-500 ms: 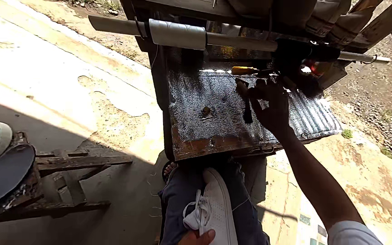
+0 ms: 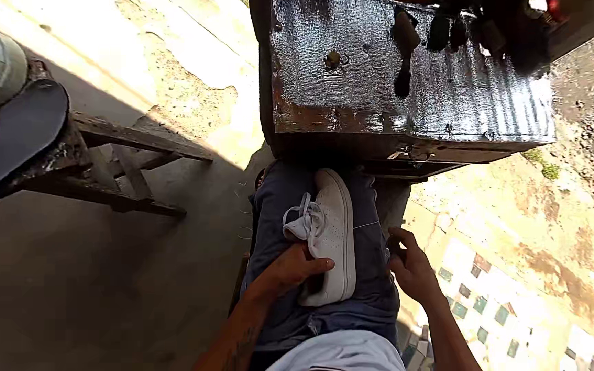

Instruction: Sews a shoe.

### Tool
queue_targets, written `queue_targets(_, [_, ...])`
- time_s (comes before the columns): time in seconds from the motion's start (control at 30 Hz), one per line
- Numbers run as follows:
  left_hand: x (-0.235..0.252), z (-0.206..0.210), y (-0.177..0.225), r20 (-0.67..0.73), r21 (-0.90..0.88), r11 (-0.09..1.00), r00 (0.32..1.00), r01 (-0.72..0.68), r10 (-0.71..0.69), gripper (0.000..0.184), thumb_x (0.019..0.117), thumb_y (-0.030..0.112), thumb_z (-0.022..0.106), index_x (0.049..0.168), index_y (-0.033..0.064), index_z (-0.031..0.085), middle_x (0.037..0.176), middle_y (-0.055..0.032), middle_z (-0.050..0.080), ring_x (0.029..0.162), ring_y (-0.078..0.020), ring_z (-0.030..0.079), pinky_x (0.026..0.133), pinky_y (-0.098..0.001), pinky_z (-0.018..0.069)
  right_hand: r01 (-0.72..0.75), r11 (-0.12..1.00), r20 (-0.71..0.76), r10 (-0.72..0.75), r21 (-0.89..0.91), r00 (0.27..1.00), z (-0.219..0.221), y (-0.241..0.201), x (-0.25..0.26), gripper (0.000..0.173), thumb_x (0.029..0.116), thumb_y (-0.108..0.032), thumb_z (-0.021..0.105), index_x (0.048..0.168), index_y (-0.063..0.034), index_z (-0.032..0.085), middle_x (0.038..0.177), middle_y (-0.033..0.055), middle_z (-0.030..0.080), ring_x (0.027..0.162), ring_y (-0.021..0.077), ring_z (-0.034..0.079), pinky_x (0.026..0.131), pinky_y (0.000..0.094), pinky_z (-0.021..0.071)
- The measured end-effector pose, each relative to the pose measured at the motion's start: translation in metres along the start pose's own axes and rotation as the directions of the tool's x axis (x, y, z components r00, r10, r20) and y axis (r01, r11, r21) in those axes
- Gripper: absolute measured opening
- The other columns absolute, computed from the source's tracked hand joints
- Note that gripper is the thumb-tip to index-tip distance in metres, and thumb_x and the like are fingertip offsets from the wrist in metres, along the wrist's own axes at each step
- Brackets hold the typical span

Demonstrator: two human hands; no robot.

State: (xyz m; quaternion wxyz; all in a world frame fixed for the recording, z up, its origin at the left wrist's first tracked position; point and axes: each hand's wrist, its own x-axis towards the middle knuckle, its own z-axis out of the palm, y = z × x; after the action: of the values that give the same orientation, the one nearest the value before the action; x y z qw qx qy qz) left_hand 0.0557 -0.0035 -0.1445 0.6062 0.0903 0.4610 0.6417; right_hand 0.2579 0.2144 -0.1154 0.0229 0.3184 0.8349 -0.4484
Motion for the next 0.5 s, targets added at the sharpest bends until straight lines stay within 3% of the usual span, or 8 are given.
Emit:
queue_targets(0.07, [0.001, 0.003, 0.003, -0.016, 0.023, 1.000, 1.000, 0.010, -0.010, 0.041, 0.0863, 0.007, 0.076, 0.124, -0.0006, 0.061, 0.110, -0.0053, 0.075, 0.104, -0.0133, 0.072, 0.096, -0.0326, 0.0589, 0.078, 0.989, -0.048, -0.073, 0.128, 0.996, 0.003, -0.012, -0.003, 0.053, 0.0974, -0.027, 0.046, 0.145, -0.0030, 0.046, 0.095, 0.0020, 0.064, 0.063, 0.0072, 0.057, 0.052, 0.0287, 0.0518])
queue_targets(0.13, [0.003, 0.002, 0.005, -0.016, 0.029, 0.999, 1.000, 0.017, -0.017, 0.040, 0.0866, 0.007, 0.075, 0.123, -0.0009, 0.062, 0.109, -0.0058, 0.075, 0.103, -0.0136, 0.072, 0.096, -0.0327, 0.0591, 0.094, 0.992, -0.033, -0.092, 0.088, 0.995, 0.012, -0.025, -0.001, 0.050, 0.1076, -0.035, 0.044, 0.149, -0.0088, 0.050, 0.085, -0.0006, 0.063, 0.062, 0.0069, 0.054, 0.056, 0.0286, 0.0501])
queue_targets(0.23, [0.007, -0.004, 0.003, 0.008, 0.027, 0.999, 0.999, 0.032, -0.033, 0.040, 0.0875, 0.010, 0.075, 0.123, -0.0010, 0.062, 0.109, -0.0063, 0.075, 0.103, -0.0140, 0.072, 0.095, -0.0331, 0.0591, 0.077, 0.996, 0.041, -0.075, -0.051, 0.996, 0.026, -0.028, 0.004, 0.044, 0.1102, -0.039, 0.042, 0.145, -0.0192, 0.061, 0.111, 0.0044, 0.074, 0.090, 0.0110, 0.068, 0.083, 0.0352, 0.0565])
queue_targets(0.37, [0.009, -0.006, 0.002, 0.000, 0.038, 0.999, 1.000, 0.031, -0.031, 0.037, 0.0892, 0.009, 0.074, 0.122, -0.0014, 0.062, 0.108, -0.0072, 0.075, 0.102, -0.0153, 0.072, 0.095, -0.0352, 0.0595, 0.100, 0.991, 0.006, -0.100, -0.092, 0.995, 0.037, -0.026, 0.012, 0.039, 0.1079, -0.032, 0.046, 0.136, -0.0200, 0.069, 0.093, 0.0040, 0.067, 0.079, 0.0108, 0.061, 0.071, 0.0303, 0.0525])
queue_targets(0.5, [0.010, -0.007, 0.002, 0.000, 0.041, 0.999, 0.999, 0.034, -0.034, 0.038, 0.0894, 0.009, 0.074, 0.123, -0.0013, 0.061, 0.110, -0.0071, 0.074, 0.103, -0.0148, 0.072, 0.096, -0.0341, 0.0590, 0.118, 0.991, 0.011, -0.118, -0.068, 0.993, 0.037, -0.023, 0.012, 0.037, 0.1078, -0.032, 0.048, 0.135, -0.0202, 0.070, 0.092, 0.0024, 0.067, 0.078, 0.0083, 0.060, 0.070, 0.0270, 0.0517])
